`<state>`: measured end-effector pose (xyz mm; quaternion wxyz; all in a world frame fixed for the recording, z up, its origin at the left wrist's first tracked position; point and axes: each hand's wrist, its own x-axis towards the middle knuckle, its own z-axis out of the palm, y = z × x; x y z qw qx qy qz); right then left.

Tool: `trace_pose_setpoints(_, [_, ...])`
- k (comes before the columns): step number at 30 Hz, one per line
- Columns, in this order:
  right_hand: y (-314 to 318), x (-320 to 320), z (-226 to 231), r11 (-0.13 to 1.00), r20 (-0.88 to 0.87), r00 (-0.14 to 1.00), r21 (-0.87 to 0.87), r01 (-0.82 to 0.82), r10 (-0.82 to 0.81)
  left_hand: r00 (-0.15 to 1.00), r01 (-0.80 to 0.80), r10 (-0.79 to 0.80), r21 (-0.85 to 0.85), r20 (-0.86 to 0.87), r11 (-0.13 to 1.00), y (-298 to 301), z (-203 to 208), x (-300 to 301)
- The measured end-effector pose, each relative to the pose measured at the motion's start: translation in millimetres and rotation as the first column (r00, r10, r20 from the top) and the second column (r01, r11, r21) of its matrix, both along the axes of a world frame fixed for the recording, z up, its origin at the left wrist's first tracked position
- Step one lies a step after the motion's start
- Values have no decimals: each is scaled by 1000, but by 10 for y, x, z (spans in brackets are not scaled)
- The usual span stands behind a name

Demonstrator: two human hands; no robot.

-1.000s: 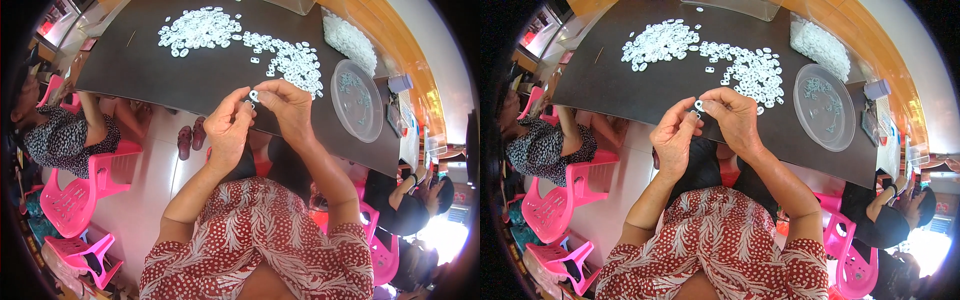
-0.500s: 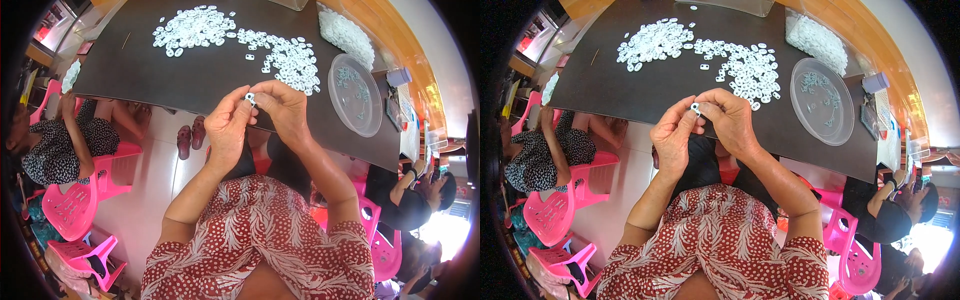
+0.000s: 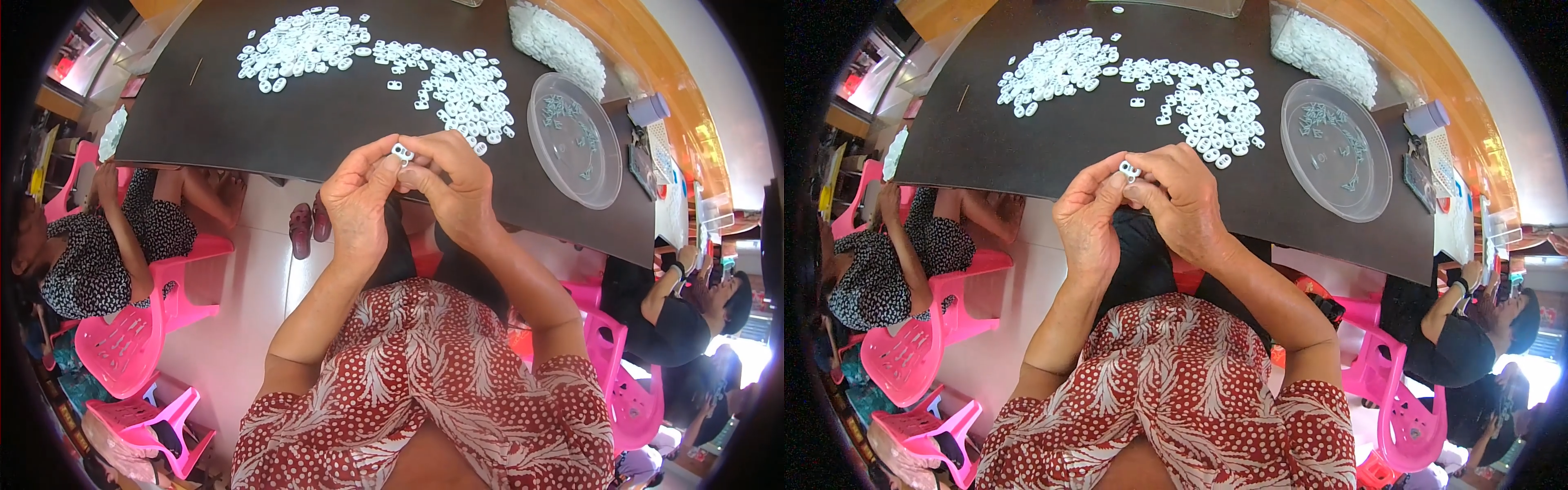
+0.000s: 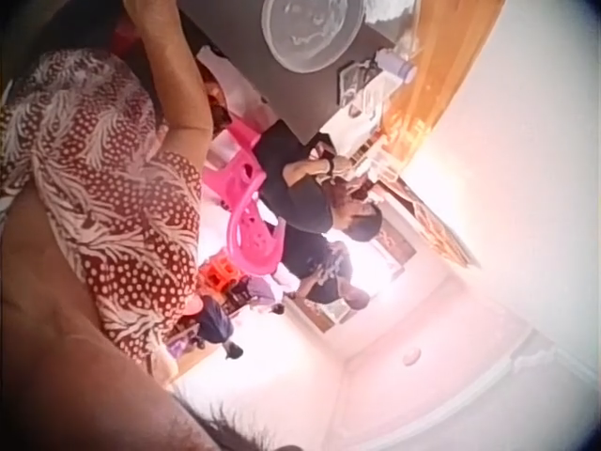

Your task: Assembling small plastic components by manually inserting metal pins into pre-drilled holes at a workstation.

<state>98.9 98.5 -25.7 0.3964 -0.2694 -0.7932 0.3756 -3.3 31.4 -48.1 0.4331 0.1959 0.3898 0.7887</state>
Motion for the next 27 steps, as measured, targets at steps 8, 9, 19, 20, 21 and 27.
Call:
trace_pose_setpoints(8, [-20, 78, 81, 978, 7, 998, 198, 68, -70, 1000, -10, 10, 16, 20, 1000, -19, 87, 125])
trace_pose_setpoints(9, [-10, 83, 94, 961, 14, 997, 266, 72, -78, 1000, -10, 9, 19, 19, 1000, -7, 96, 148])
trace_pose_setpoints(19, [-18, 135, 99, 942, -1, 991, 312, 126, -132, 992, -1, 4, -20, 123, 1000, 57, 201, 215])
trace_pose_setpoints(20, [-19, 141, 101, 950, -20, 991, 280, 135, -135, 995, 0, -1, 6, 101, 1000, 64, 202, 223])
trace_pose_setpoints(21, [-27, 149, 104, 959, -38, 990, 246, 143, -137, 995, 3, -3, 5, 100, 1000, 61, 205, 234])
trace_pose_setpoints(27, [-53, 190, 167, 977, -59, 991, 170, 131, -123, 996, -64, 70, 119, -48, 991, 74, 190, 285])
